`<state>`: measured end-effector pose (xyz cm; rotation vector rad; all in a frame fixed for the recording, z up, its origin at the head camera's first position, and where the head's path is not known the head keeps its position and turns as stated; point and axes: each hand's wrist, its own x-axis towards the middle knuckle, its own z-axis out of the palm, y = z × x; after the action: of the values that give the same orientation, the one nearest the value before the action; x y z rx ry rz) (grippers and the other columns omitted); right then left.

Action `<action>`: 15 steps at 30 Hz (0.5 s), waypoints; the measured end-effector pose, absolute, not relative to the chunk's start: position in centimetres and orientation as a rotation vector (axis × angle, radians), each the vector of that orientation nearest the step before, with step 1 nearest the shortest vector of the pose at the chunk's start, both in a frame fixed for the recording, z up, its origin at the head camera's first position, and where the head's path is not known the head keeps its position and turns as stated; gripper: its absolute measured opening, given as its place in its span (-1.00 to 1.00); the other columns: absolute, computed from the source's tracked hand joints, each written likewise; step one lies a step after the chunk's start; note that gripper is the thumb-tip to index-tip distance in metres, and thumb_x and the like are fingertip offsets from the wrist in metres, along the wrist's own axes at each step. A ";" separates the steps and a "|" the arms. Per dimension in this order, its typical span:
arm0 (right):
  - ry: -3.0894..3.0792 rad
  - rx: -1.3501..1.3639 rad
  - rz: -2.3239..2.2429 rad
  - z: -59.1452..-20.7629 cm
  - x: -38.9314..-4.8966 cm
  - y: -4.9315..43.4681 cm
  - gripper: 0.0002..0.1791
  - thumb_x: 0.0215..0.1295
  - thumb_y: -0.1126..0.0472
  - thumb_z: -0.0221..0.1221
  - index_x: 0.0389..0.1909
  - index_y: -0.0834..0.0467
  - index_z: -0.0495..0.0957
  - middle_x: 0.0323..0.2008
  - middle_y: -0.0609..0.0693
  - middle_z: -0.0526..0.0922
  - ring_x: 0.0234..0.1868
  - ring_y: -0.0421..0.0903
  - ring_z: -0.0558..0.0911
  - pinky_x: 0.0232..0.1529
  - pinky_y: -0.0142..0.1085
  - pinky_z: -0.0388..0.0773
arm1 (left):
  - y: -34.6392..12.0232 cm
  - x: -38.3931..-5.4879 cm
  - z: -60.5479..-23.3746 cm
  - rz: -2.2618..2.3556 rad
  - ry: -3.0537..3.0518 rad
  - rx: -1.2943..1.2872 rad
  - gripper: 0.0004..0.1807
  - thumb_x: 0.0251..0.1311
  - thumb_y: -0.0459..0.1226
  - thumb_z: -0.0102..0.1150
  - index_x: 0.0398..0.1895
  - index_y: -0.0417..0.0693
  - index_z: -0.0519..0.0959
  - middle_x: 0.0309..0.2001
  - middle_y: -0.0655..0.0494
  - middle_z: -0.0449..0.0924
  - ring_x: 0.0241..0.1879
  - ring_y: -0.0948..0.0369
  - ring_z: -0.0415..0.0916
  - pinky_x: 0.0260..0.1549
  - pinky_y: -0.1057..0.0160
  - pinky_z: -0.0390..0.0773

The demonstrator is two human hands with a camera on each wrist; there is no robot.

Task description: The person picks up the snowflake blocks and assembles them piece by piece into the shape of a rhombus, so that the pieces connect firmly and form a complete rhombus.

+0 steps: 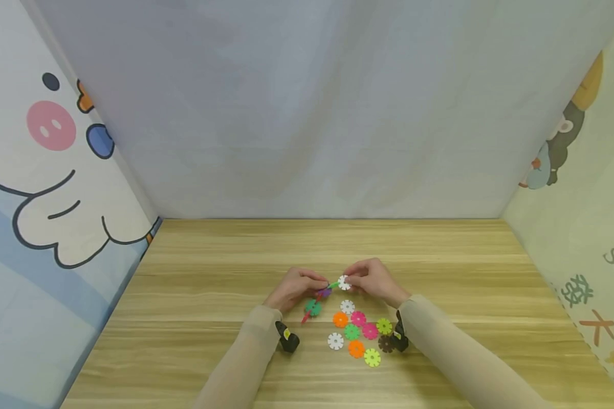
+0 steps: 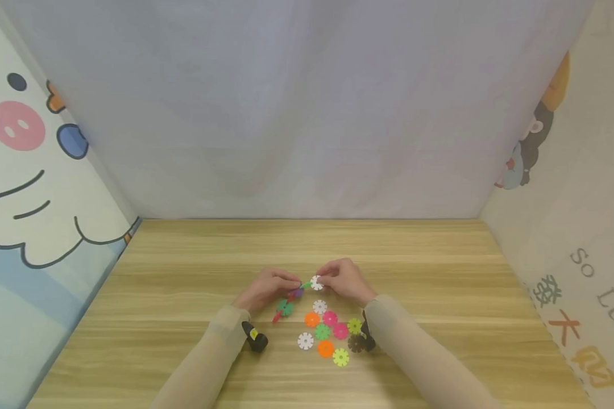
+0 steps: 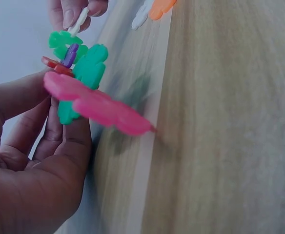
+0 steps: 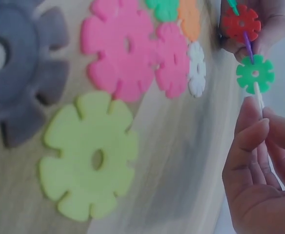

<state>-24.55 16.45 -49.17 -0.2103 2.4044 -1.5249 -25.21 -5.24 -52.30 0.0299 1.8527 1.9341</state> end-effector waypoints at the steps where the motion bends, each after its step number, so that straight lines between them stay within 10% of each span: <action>1: 2.403 -0.207 -1.528 -49.1 -24.5 16.4 -0.85 0.23 0.39 0.23 -0.20 0.33 0.64 -0.41 0.09 0.69 -0.46 0.03 0.64 -0.51 -0.24 0.53 | -5.3 -25.2 -52.3 1.936 1.853 0.027 -0.82 0.07 -0.47 0.30 -0.24 -0.42 0.64 -0.33 -0.07 0.65 -0.38 0.17 0.61 -0.29 0.21 0.60; 15: 2.388 -0.170 -1.553 -49.3 -24.6 16.1 -0.88 0.21 0.43 0.23 -0.24 0.36 0.64 -0.45 0.10 0.68 -0.47 0.04 0.64 -0.49 -0.22 0.56 | -4.9 -25.1 -52.3 1.960 1.885 -0.012 -0.80 0.05 -0.47 0.32 -0.24 -0.44 0.64 -0.35 -0.05 0.66 -0.42 0.20 0.59 -0.35 0.25 0.60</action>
<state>-24.62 16.14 -49.26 -0.1697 2.3878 -1.5531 -25.10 -4.91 -52.28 -0.0120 1.8852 1.9596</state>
